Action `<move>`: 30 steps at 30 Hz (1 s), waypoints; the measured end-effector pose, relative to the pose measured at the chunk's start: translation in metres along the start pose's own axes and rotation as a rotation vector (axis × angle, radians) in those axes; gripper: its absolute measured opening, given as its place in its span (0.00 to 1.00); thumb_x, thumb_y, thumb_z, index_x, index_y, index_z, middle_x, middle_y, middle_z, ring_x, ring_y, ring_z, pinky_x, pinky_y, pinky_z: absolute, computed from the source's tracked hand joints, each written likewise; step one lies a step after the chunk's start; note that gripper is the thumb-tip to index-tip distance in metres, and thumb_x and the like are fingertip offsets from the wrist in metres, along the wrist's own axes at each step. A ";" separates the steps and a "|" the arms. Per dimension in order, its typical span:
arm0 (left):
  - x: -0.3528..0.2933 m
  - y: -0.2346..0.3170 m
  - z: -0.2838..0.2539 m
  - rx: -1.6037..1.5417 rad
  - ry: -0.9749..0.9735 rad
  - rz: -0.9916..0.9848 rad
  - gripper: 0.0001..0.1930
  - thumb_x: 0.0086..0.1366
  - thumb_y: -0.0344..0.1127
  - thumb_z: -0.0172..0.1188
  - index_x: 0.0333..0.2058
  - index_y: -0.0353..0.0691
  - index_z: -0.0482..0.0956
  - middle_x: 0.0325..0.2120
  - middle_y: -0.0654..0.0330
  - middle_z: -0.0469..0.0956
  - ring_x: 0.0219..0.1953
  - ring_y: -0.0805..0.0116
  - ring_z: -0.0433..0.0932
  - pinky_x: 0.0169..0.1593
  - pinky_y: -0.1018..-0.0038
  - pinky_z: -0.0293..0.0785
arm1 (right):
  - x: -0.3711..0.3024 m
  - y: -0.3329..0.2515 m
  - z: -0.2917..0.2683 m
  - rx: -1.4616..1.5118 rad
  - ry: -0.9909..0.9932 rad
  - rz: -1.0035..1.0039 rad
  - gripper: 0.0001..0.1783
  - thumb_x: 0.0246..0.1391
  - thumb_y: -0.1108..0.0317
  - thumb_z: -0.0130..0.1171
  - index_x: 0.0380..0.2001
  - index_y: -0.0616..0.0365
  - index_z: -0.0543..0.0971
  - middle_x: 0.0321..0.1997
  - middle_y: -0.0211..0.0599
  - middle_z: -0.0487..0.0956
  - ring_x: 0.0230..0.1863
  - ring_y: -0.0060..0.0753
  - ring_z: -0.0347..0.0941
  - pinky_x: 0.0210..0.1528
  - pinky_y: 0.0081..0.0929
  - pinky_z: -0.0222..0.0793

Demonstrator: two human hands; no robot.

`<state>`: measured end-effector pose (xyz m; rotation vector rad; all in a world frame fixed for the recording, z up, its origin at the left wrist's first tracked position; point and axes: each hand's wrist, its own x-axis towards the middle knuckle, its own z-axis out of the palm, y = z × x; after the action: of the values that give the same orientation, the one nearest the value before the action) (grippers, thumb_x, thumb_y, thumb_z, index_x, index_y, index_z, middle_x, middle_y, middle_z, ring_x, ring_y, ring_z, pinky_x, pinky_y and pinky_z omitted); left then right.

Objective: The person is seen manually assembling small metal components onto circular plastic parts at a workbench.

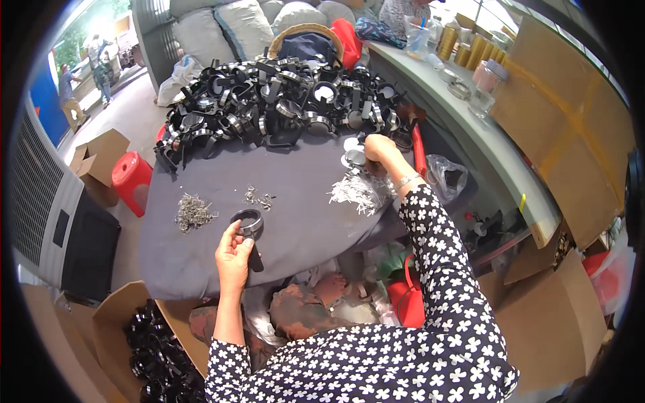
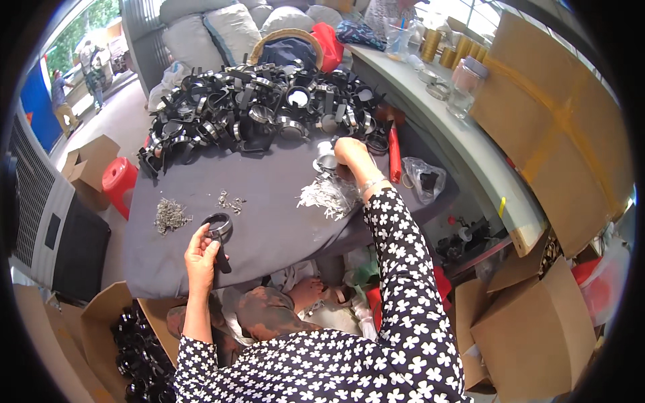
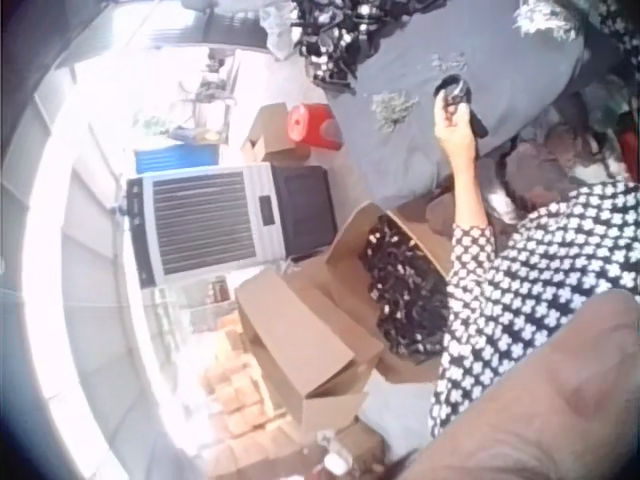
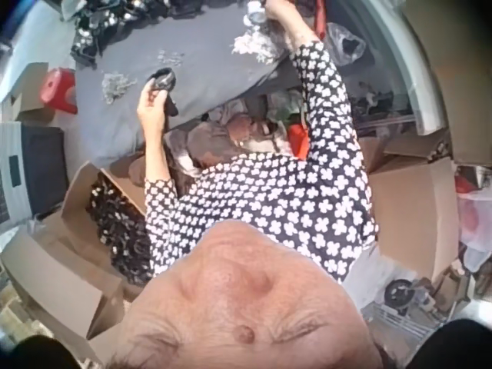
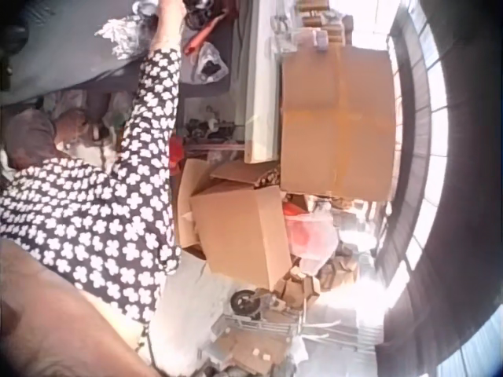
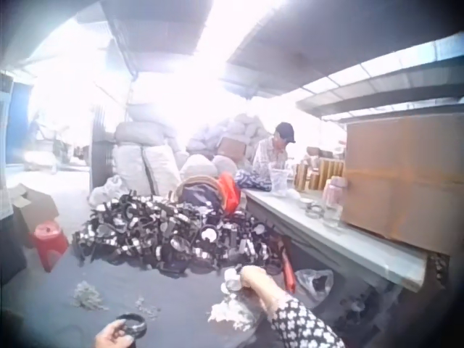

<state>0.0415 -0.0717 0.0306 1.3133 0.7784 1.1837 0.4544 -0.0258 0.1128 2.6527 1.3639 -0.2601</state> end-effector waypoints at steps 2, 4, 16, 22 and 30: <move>0.001 -0.005 0.000 -0.012 -0.008 -0.006 0.23 0.59 0.26 0.57 0.54 0.37 0.67 0.29 0.67 0.67 0.28 0.82 0.69 0.29 0.80 0.79 | 0.010 -0.002 0.017 0.145 0.194 -0.127 0.16 0.44 0.61 0.59 0.34 0.61 0.81 0.41 0.50 0.78 0.45 0.48 0.75 0.45 0.38 0.71; 0.002 -0.003 0.001 -0.021 -0.011 -0.025 0.23 0.59 0.26 0.57 0.54 0.36 0.67 0.29 0.67 0.67 0.28 0.82 0.69 0.29 0.80 0.79 | 0.011 -0.008 0.027 0.167 0.178 -0.188 0.16 0.45 0.61 0.58 0.33 0.63 0.80 0.40 0.53 0.78 0.45 0.50 0.75 0.46 0.39 0.71; 0.001 -0.002 0.004 -0.013 -0.003 0.008 0.23 0.59 0.27 0.58 0.53 0.37 0.67 0.30 0.67 0.67 0.29 0.81 0.69 0.29 0.79 0.79 | 0.019 0.000 0.030 0.154 0.388 0.012 0.10 0.47 0.69 0.54 0.32 0.59 0.82 0.38 0.46 0.80 0.43 0.45 0.77 0.42 0.37 0.74; -0.003 -0.002 -0.005 -0.013 0.006 0.010 0.23 0.59 0.27 0.58 0.53 0.37 0.67 0.30 0.66 0.68 0.29 0.81 0.70 0.30 0.78 0.79 | 0.030 -0.020 0.030 0.209 0.390 -0.143 0.21 0.54 0.69 0.43 0.52 0.50 0.71 0.47 0.47 0.76 0.50 0.46 0.73 0.50 0.40 0.69; 0.001 -0.008 -0.002 -0.054 -0.020 0.008 0.23 0.59 0.25 0.56 0.54 0.32 0.65 0.33 0.61 0.71 0.29 0.78 0.72 0.32 0.78 0.76 | 0.017 -0.013 0.020 -0.063 0.280 -0.486 0.19 0.43 0.74 0.50 0.40 0.51 0.79 0.38 0.47 0.79 0.44 0.46 0.75 0.47 0.37 0.70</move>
<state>0.0414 -0.0694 0.0225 1.2830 0.7224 1.1884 0.4520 -0.0084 0.0893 2.3326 2.0568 0.1099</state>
